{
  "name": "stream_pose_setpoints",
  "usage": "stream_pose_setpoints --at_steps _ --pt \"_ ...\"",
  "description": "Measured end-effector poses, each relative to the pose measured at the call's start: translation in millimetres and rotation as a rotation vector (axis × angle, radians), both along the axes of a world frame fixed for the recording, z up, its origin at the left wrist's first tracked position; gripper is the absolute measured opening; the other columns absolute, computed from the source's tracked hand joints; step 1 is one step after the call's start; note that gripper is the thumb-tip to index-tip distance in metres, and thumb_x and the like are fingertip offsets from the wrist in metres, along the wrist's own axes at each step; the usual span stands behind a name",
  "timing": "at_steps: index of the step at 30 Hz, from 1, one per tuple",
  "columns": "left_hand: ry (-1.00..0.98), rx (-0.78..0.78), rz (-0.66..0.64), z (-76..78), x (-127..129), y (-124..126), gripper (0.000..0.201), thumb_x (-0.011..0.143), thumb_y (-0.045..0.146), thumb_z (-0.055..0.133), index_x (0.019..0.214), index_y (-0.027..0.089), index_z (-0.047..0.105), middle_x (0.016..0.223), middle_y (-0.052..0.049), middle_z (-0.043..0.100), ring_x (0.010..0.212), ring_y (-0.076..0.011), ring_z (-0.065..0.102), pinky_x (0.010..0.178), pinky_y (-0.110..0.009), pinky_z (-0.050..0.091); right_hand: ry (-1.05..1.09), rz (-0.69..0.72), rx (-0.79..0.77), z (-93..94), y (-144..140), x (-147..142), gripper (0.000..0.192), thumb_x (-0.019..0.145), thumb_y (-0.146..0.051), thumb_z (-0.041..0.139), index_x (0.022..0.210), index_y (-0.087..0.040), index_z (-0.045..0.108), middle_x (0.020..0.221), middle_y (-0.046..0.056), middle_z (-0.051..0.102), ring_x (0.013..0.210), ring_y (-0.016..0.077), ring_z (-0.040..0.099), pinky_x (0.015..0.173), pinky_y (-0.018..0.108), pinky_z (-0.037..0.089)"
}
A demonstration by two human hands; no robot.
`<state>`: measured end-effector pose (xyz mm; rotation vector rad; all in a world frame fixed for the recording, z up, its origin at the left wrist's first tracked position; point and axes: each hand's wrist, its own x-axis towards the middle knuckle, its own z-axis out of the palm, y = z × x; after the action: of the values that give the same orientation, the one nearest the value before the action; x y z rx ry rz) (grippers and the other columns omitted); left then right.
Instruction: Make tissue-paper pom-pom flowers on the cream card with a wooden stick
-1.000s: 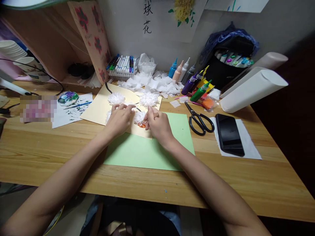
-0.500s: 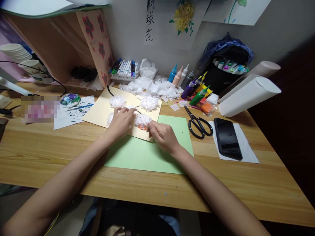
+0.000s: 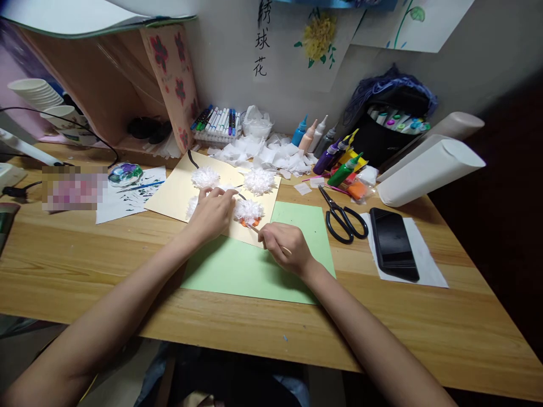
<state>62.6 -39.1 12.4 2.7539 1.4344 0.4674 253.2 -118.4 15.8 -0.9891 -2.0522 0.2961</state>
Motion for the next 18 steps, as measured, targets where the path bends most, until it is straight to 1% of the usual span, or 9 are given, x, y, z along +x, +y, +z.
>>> stream_pose_setpoints --at_steps 5,13,15,17,18 --pt "0.017 0.012 0.007 -1.0 0 0 0.038 0.083 0.007 0.035 0.116 0.012 0.054 0.088 -0.012 0.069 0.098 -0.028 0.055 0.093 -0.043 0.029 -0.005 -0.028 -0.046 -5.0 4 -2 0.036 0.095 -0.022 0.031 0.069 -0.019 0.056 0.054 -0.001 0.058 0.049 0.0109 0.055 0.054 0.024 0.044" --pt "0.026 0.009 0.006 0.1 1 0 0.037 0.086 0.008 0.034 0.116 0.008 0.054 0.087 -0.014 0.069 0.097 -0.0283 0.054 0.092 -0.042 0.029 -0.012 -0.045 -0.075 -5.2 14 -5 0.038 0.096 -0.026 0.03 0.068 -0.018 0.055 0.052 0.0 0.058 0.049 0.0104 0.055 0.055 0.024 0.043" --pt "0.027 0.005 0.004 0.6 0 0 0.037 0.086 0.009 0.034 0.117 0.008 0.054 0.088 -0.014 0.069 0.097 -0.0282 0.054 0.092 -0.042 0.029 -0.014 -0.051 -0.133 -3.3 17 -7 0.04 0.097 -0.029 0.03 0.067 -0.018 0.056 0.051 -0.001 0.057 0.048 0.0102 0.055 0.054 0.024 0.043" --pt "0.026 0.002 0.001 0.8 0 0 0.037 0.087 0.009 0.033 0.117 0.008 0.054 0.088 -0.014 0.069 0.097 -0.0283 0.054 0.091 -0.041 0.029 0.043 -0.085 -0.249 0.0 22 -11 0.043 0.097 -0.035 0.031 0.067 -0.018 0.056 0.05 -0.001 0.056 0.046 0.0101 0.054 0.053 0.024 0.044" --pt "0.025 0.001 0.001 0.8 0 -1 0.037 0.087 0.009 0.033 0.117 0.008 0.054 0.088 -0.014 0.069 0.097 -0.0284 0.054 0.091 -0.042 0.029 0.106 -0.118 -0.327 2.3 26 -13 0.044 0.096 -0.039 0.032 0.066 -0.018 0.057 0.049 -0.001 0.056 0.045 0.0101 0.054 0.051 0.024 0.044"
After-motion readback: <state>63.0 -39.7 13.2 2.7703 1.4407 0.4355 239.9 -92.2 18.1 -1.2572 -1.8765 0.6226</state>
